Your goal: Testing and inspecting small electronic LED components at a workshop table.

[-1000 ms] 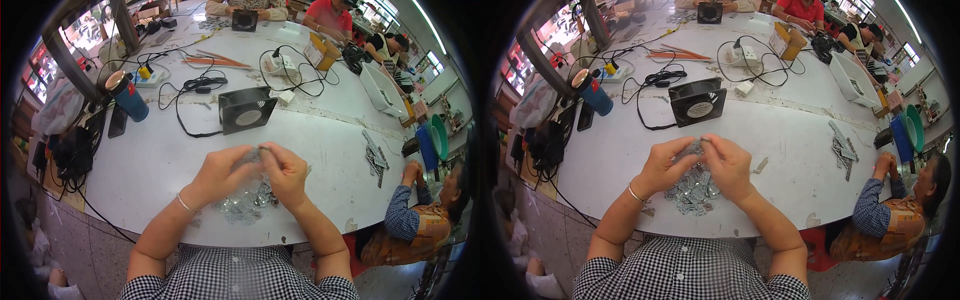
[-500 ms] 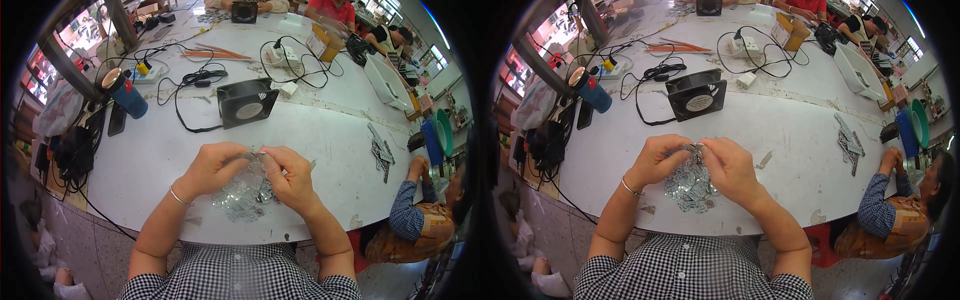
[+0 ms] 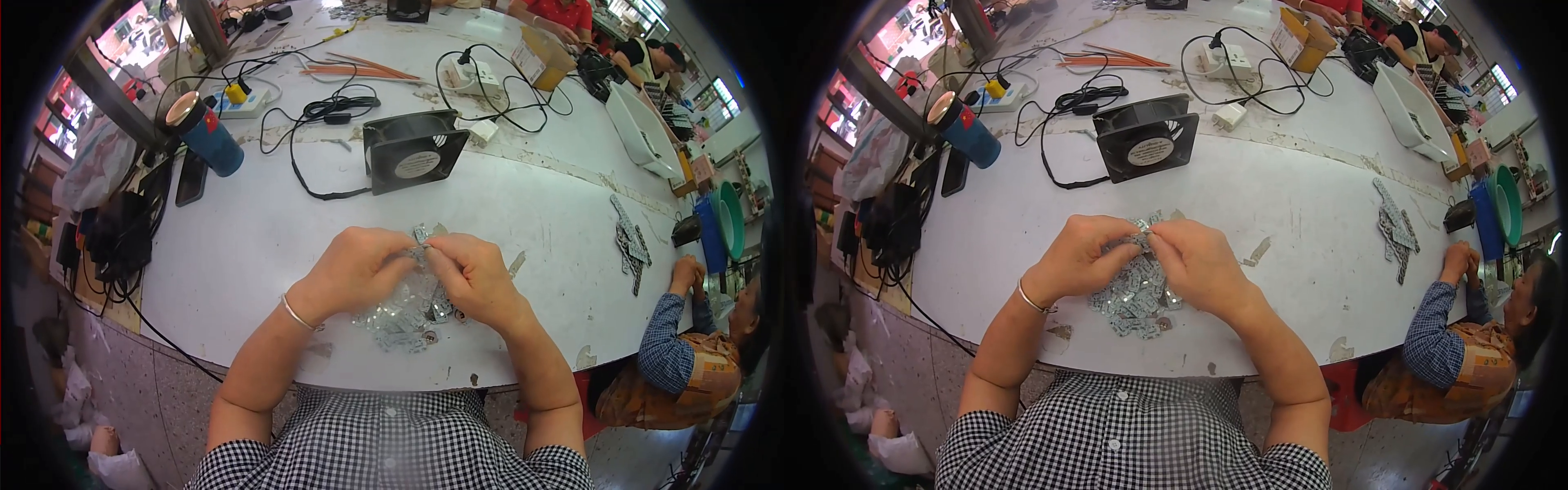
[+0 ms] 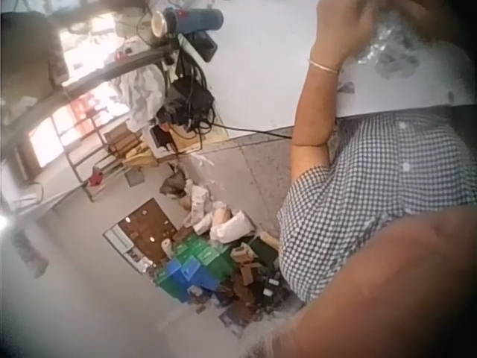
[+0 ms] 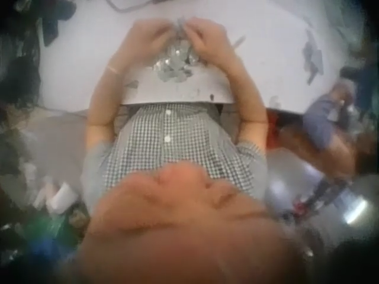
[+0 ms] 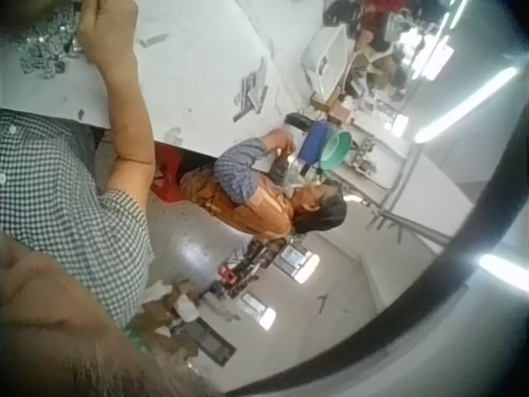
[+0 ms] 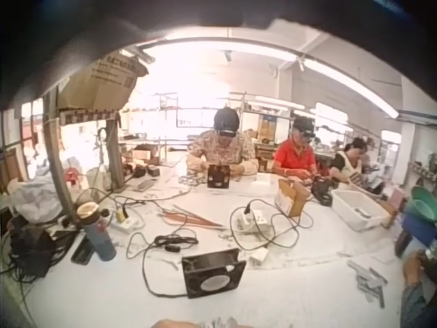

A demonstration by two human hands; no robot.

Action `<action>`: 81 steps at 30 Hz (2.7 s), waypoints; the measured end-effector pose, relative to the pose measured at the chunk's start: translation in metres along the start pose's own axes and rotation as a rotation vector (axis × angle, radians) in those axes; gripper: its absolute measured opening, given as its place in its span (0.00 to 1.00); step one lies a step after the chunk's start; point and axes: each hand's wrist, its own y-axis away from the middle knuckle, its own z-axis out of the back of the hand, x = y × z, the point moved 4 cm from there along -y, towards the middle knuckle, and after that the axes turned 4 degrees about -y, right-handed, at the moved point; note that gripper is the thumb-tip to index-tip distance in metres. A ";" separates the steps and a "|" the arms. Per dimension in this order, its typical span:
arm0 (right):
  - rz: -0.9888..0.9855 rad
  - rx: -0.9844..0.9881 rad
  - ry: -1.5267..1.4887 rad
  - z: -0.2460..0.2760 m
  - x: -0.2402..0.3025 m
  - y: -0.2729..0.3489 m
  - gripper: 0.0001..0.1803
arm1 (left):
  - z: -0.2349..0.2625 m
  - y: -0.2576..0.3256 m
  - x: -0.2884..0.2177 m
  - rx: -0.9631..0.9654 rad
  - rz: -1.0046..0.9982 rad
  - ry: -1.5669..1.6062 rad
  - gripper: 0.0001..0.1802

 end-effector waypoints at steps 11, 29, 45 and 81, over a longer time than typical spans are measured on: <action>-0.067 0.101 0.002 -0.001 0.000 0.000 0.07 | -0.005 -0.001 0.004 0.063 0.102 0.062 0.10; -0.455 0.422 -0.812 -0.003 -0.019 0.004 0.11 | 0.010 0.001 -0.006 0.290 0.001 0.486 0.09; -0.235 -0.013 -0.170 0.001 -0.022 0.004 0.10 | 0.002 -0.002 -0.004 -0.171 -0.224 -0.200 0.18; -0.234 -0.075 -0.218 0.002 -0.023 0.001 0.09 | -0.004 -0.006 -0.009 -0.381 -0.314 -0.176 0.11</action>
